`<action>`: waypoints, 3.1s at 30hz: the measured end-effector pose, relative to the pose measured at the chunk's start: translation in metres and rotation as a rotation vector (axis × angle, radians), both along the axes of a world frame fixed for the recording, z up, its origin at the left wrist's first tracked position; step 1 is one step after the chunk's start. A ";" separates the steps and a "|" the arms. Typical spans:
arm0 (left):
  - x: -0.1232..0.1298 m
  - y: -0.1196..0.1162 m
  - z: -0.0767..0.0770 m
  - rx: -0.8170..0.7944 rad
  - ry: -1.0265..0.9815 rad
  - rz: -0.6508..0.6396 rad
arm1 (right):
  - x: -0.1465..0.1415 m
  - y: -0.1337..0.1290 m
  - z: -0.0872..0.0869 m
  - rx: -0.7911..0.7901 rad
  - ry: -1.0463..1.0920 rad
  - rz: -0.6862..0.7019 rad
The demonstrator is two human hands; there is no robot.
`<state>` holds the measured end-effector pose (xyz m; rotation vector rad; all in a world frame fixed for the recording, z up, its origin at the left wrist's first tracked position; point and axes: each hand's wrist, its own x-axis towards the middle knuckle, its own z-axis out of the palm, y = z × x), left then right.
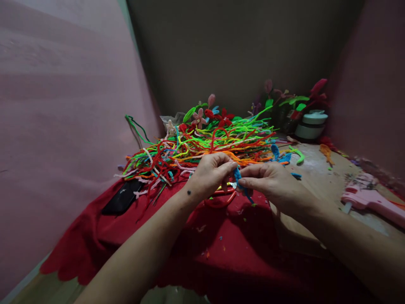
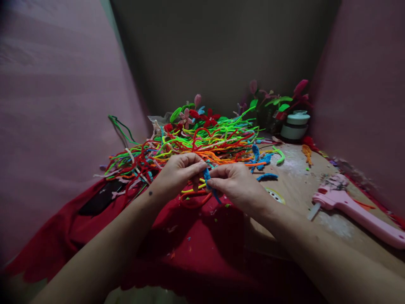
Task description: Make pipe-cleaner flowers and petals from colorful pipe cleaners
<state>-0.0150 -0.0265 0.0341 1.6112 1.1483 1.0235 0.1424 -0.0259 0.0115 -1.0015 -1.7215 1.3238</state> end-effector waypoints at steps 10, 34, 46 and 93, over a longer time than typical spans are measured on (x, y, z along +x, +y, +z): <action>0.000 0.001 -0.003 0.098 0.052 0.008 | 0.001 0.005 -0.010 -0.096 0.117 -0.019; -0.007 0.007 -0.011 -0.192 -0.359 -0.235 | -0.001 -0.002 -0.007 -0.161 0.183 -0.054; -0.003 0.004 -0.012 -0.118 -0.271 -0.161 | 0.000 0.001 -0.008 -0.188 0.198 -0.057; 0.014 0.005 -0.029 -0.447 -0.381 -0.233 | -0.005 0.015 -0.015 -0.310 0.680 -0.224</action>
